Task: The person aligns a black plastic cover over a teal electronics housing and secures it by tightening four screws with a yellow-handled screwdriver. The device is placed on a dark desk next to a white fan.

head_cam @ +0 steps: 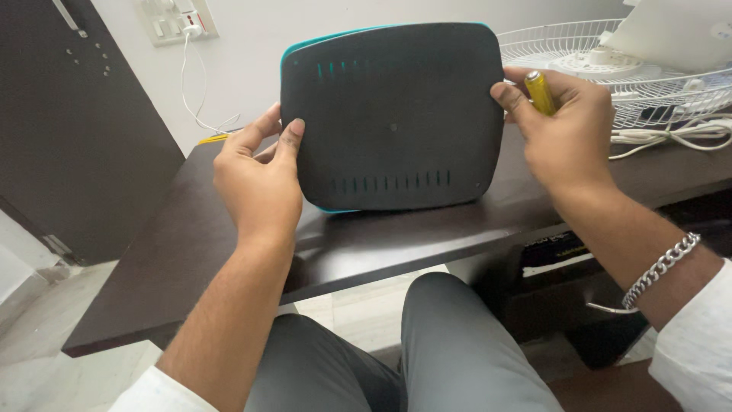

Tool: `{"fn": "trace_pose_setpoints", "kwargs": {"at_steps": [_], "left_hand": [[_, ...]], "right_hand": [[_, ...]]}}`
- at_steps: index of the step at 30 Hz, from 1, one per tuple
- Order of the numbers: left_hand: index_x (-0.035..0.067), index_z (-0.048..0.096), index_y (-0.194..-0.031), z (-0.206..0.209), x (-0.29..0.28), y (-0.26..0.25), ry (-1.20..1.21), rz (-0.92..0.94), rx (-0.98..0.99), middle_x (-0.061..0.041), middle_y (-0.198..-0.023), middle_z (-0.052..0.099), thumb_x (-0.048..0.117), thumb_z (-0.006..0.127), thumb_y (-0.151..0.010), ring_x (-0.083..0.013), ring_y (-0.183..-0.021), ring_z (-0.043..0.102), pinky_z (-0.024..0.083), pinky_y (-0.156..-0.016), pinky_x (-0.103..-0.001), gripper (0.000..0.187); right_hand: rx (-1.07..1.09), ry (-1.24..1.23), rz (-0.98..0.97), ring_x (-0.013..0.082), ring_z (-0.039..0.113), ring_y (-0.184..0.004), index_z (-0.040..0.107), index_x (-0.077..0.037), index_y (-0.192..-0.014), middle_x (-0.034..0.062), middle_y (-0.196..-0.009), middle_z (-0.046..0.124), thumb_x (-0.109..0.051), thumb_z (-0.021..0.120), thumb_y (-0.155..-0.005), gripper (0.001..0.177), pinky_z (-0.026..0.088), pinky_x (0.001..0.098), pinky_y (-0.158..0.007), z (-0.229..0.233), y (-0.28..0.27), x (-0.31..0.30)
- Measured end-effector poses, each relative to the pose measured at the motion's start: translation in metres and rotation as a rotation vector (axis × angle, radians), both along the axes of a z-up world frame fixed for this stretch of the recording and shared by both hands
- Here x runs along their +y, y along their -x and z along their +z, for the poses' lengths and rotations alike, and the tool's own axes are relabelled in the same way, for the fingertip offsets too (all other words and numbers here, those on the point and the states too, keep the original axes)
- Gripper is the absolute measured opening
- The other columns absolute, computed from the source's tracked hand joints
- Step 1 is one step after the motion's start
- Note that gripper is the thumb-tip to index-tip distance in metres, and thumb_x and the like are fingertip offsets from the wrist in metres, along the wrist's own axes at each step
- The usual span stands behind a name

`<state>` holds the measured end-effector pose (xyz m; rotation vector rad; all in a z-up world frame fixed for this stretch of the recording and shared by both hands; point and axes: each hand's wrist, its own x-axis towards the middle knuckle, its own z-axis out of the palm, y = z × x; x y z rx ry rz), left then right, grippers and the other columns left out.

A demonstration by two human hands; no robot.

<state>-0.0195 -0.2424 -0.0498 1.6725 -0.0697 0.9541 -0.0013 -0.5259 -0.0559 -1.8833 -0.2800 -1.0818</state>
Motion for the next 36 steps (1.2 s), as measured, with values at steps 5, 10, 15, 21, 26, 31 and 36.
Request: {"fn": "trace_pose_setpoints", "kwargs": {"at_steps": [5,10,15,21,26,31,36], "left_hand": [[0.016,0.074,-0.123,0.003,0.0,0.002,0.013,-0.004,0.086,0.0,-0.11,0.078,0.025,0.077,-0.089,-0.0146,-0.095,0.077,0.058,-0.081,-0.03,0.035],[0.015,0.076,-0.121,0.008,0.0,0.0,0.02,-0.004,0.068,-0.001,-0.109,0.079,0.026,0.077,-0.088,-0.0141,-0.091,0.075,0.058,-0.082,-0.03,0.035],[0.014,0.075,-0.121,0.008,0.003,-0.001,0.016,-0.017,0.066,0.0,-0.111,0.078,0.026,0.079,-0.088,-0.0128,-0.093,0.075,0.058,-0.083,-0.03,0.035],[0.012,0.073,-0.123,0.003,0.01,-0.014,0.038,-0.11,0.081,-0.005,-0.116,0.076,0.024,0.077,-0.088,-0.0154,-0.096,0.073,0.057,-0.084,-0.031,0.037],[0.008,0.061,-0.132,-0.002,0.021,-0.031,0.102,-0.422,0.05,-0.011,-0.136,0.067,0.02,0.072,-0.096,-0.0166,-0.116,0.066,0.054,-0.089,-0.031,0.039],[0.014,0.048,-0.136,0.002,0.021,-0.034,0.155,-0.567,0.128,-0.009,-0.136,0.068,0.025,0.063,-0.099,-0.0161,-0.114,0.067,0.057,-0.081,-0.032,0.041],[0.019,0.048,-0.139,0.003,0.014,-0.031,0.157,-0.511,0.152,-0.013,-0.126,0.072,0.03,0.06,-0.099,-0.0153,-0.104,0.072,0.062,-0.079,-0.033,0.042]], "right_hand": [[0.03,-0.012,-0.03,0.0081,0.065,-0.072,0.077,-0.006,-0.119,0.0056,-0.086,0.074,-0.027,0.077,-0.101,0.027,0.052,0.0237,-0.064,0.005,0.002,0.004],[0.035,-0.023,-0.035,0.0085,0.066,-0.072,0.077,-0.006,-0.118,0.004,-0.09,0.076,-0.025,0.076,-0.102,0.024,0.055,0.0239,-0.066,0.007,0.0,0.006],[-0.092,0.009,0.041,0.008,0.073,-0.086,0.076,-0.004,-0.118,0.0055,-0.098,0.077,-0.022,0.076,-0.105,0.023,0.06,0.023,-0.078,0.004,-0.004,0.002],[-0.031,-0.039,0.044,0.009,0.072,-0.087,0.076,-0.005,-0.118,0.006,-0.098,0.077,-0.023,0.076,-0.103,0.024,0.058,0.0245,-0.078,0.003,-0.01,0.001],[-0.045,-0.044,0.072,0.0074,0.073,-0.092,0.075,-0.005,-0.119,0.0043,-0.101,0.077,-0.024,0.075,-0.103,0.025,0.059,0.0231,-0.083,-0.002,-0.014,0.001],[-0.06,-0.059,0.064,0.0079,0.072,-0.09,0.075,-0.004,-0.12,0.005,-0.099,0.077,-0.024,0.076,-0.103,0.026,0.058,0.0234,-0.082,-0.002,-0.017,0.0],[0.017,-0.053,-0.002,0.0079,0.069,-0.081,0.076,-0.005,-0.12,0.0051,-0.093,0.076,-0.025,0.075,-0.103,0.026,0.056,0.0243,-0.074,-0.002,-0.017,-0.001]]}}
